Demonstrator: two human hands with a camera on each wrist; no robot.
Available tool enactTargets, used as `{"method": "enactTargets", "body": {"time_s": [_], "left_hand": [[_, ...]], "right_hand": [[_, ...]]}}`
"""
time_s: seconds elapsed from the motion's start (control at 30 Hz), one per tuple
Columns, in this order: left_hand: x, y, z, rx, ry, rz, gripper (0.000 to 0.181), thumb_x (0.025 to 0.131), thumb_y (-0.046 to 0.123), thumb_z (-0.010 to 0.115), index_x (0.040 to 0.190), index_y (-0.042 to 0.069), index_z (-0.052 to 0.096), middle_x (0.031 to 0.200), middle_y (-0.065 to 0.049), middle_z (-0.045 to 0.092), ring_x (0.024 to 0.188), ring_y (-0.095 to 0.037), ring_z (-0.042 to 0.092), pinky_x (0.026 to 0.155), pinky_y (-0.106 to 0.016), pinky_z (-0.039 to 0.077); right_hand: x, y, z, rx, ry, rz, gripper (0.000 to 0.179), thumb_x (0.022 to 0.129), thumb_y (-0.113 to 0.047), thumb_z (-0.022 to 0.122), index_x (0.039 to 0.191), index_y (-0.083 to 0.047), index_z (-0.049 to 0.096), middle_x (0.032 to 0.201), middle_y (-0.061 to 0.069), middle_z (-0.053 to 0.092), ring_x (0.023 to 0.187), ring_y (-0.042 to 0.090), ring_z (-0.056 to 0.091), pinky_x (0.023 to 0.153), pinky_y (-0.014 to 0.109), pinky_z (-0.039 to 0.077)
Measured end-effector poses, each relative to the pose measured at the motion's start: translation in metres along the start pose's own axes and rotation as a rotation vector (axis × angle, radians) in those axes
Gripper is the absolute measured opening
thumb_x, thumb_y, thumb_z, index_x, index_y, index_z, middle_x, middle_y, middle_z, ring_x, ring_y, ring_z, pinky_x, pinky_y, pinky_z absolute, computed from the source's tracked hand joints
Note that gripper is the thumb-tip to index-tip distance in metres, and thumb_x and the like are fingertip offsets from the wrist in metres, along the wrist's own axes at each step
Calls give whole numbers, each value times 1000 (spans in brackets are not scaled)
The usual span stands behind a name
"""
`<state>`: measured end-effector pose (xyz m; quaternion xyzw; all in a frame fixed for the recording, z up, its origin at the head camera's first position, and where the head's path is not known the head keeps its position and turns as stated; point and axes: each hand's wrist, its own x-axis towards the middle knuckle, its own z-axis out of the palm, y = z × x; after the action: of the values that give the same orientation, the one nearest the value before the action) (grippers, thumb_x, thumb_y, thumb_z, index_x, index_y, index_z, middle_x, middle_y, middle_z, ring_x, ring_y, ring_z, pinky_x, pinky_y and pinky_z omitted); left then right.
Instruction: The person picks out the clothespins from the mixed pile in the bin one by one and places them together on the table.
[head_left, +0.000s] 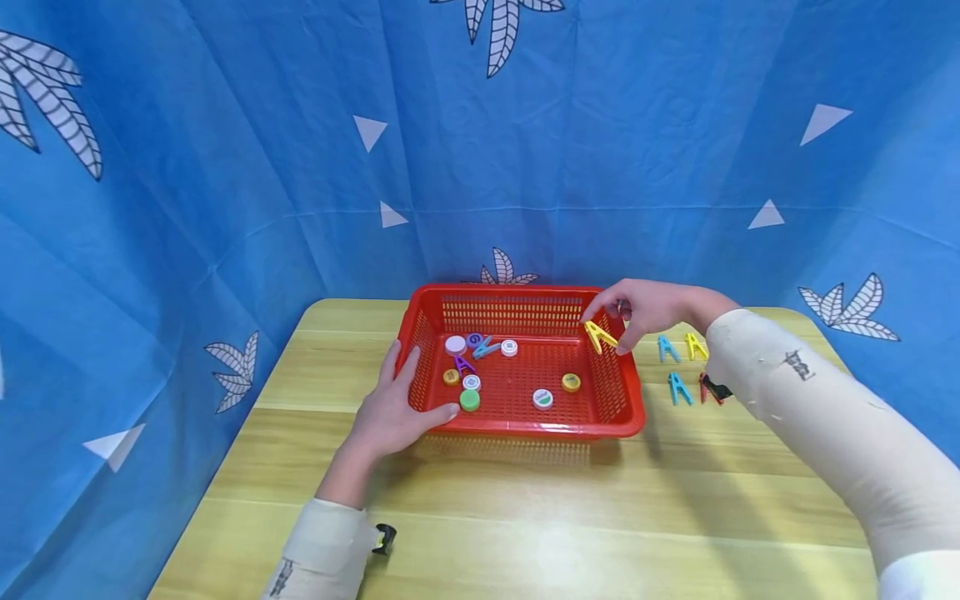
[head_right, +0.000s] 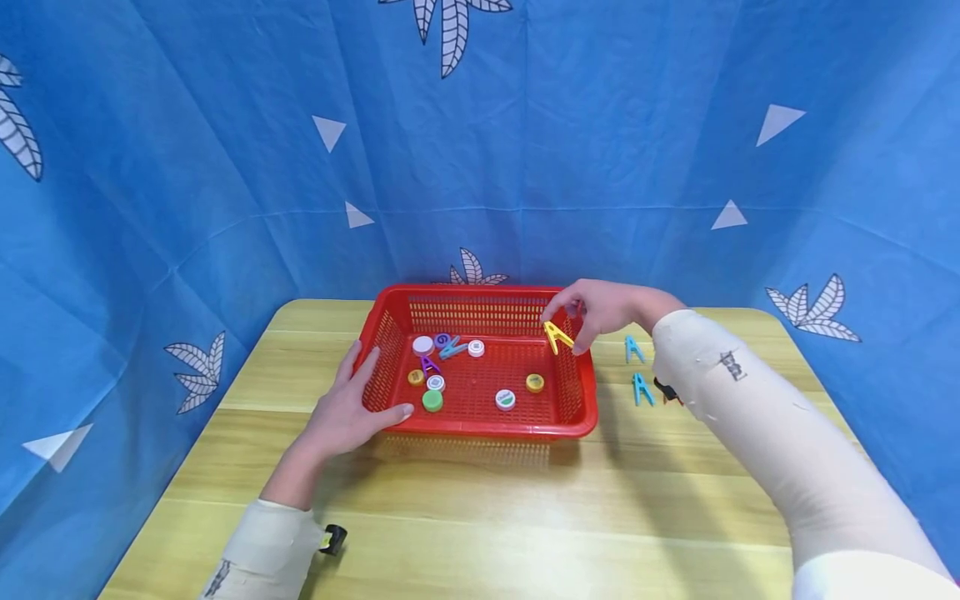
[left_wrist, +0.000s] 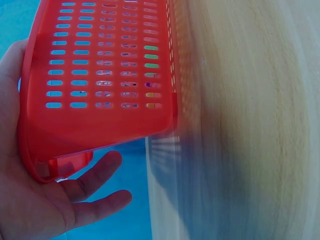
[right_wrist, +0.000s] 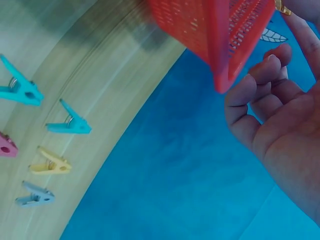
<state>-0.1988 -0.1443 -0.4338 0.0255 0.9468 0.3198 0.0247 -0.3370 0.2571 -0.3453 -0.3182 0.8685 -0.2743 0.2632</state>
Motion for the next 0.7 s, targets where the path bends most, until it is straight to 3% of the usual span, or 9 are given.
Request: {"method": "enactTargets", "body": {"time_s": [0.33, 0.7], "left_hand": [[0, 1, -1, 3, -3, 2, 121, 70, 65, 80, 162, 20, 16, 165, -3, 1, 135, -36, 35, 82, -52, 56], [0, 1, -1, -3, -10, -3, 120, 70, 62, 81, 162, 20, 15, 165, -4, 1, 136, -37, 33, 82, -53, 56]], "right_hand": [[-9, 10, -3, 32, 15, 35, 56, 73, -9, 89, 125, -15, 69, 106, 15, 59, 90, 33, 49, 66, 37, 49], [-33, 21, -5, 27, 65, 88, 58, 76, -11, 88, 130, -12, 66, 98, 12, 49, 86, 30, 45, 64, 38, 46]]}}
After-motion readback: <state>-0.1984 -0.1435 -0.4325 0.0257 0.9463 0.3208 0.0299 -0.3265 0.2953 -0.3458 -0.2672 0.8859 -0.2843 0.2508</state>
